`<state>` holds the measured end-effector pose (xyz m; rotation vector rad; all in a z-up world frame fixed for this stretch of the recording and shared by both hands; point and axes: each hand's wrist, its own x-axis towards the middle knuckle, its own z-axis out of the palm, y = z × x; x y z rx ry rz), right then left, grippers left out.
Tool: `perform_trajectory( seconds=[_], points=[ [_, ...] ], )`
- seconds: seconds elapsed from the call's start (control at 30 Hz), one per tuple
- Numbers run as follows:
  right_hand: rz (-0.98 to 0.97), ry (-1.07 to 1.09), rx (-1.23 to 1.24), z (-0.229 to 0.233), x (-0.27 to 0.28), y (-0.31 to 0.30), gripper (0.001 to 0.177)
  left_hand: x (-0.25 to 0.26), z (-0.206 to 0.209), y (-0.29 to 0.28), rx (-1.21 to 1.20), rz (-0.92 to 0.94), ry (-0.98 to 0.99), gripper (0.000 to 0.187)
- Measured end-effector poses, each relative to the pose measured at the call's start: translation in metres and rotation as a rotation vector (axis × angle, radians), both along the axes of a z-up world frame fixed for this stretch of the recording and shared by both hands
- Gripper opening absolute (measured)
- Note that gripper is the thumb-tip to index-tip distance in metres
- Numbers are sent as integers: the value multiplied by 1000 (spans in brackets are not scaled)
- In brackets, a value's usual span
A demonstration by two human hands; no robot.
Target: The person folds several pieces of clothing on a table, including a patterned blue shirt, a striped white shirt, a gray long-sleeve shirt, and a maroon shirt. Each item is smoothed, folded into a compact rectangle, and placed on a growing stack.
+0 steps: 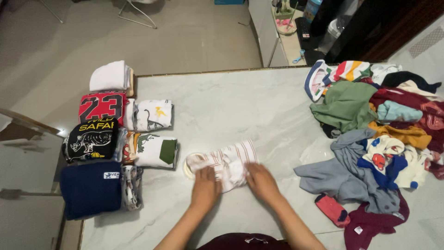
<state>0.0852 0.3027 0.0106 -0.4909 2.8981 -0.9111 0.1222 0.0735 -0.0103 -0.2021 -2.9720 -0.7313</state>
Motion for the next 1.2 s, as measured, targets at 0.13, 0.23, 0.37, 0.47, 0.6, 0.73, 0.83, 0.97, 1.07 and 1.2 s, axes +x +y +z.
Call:
perform_trajectory(
  seconds=[0.13,0.23,0.37,0.47,0.6,0.73,0.83,0.97,1.07,1.2],
  points=[
    [99,294,44,-13,-47,19,44,24,-2,44,283,-246,-413,47],
    [7,204,-120,-11,-52,30,43,25,7,57,677,-371,-699,47],
    [-214,161,-159,-7,-19,40,39,4,26,50,527,-131,-323,41],
    [-402,49,-118,-5,14,50,37,-21,45,40,439,-182,25,38],
    [-417,-48,-38,-3,39,57,48,-39,63,43,245,-225,136,53],
    [-358,-81,62,2,45,52,58,-39,53,53,141,-273,8,62],
    [-318,-141,133,7,43,45,66,-34,35,54,243,-189,21,52],
    [-355,-254,287,15,43,39,65,-31,23,53,411,-144,-95,32],
    [-343,-268,350,20,44,33,55,-23,21,56,482,-142,-198,35],
    [-348,-354,433,31,46,36,55,-23,16,57,572,-108,-188,31]
  ],
)
